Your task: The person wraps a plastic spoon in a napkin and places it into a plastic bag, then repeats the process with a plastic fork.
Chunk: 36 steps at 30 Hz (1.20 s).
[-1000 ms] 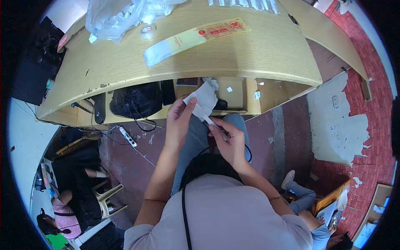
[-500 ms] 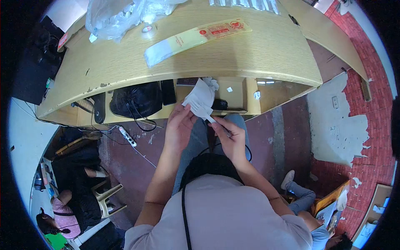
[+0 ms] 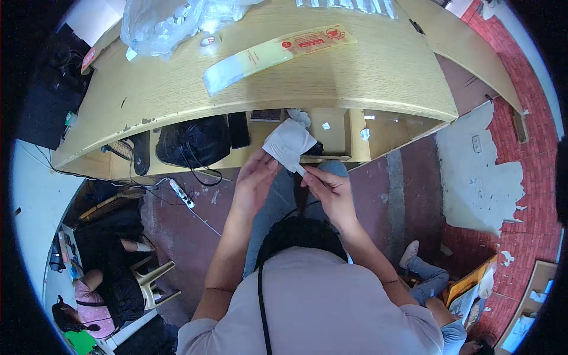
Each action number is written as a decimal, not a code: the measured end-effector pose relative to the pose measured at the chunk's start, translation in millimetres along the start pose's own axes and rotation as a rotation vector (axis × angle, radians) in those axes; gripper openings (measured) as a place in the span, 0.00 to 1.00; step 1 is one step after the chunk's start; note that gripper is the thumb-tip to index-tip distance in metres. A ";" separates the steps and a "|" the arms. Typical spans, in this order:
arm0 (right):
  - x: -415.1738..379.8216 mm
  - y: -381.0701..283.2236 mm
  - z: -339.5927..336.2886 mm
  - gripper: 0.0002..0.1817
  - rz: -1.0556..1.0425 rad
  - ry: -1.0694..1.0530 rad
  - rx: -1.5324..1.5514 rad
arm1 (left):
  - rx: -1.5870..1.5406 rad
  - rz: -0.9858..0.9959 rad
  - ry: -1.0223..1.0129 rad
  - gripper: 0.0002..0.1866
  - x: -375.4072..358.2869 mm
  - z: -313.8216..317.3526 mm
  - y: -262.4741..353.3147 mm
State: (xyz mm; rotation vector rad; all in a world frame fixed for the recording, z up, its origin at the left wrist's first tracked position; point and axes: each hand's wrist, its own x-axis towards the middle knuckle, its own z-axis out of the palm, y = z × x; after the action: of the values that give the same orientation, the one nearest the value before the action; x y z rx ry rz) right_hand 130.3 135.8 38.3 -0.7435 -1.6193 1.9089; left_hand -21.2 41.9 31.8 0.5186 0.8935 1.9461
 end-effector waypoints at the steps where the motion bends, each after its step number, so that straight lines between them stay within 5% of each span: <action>1: -0.1 -0.7 -0.9 0.11 0.056 -0.016 0.040 | 0.000 0.000 0.000 0.25 0.4 0.4 -0.4; 11: 2.1 -0.2 -10.7 0.13 0.454 -0.159 0.465 | 0.039 0.034 0.001 0.24 4.0 3.1 -6.2; 20: 3.4 -6.4 -11.3 0.18 0.597 -0.300 0.638 | -0.019 -0.007 0.050 0.19 7.0 2.7 -13.1; 36: -0.9 0.7 -2.1 0.16 0.422 -0.226 0.494 | -0.161 -0.018 0.076 0.19 12.1 11.4 -17.6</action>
State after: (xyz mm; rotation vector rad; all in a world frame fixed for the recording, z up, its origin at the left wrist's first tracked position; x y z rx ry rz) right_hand 132.3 136.5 37.4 -0.7118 -1.0777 2.6398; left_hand -10.0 62.6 25.8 0.3433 0.7777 2.0121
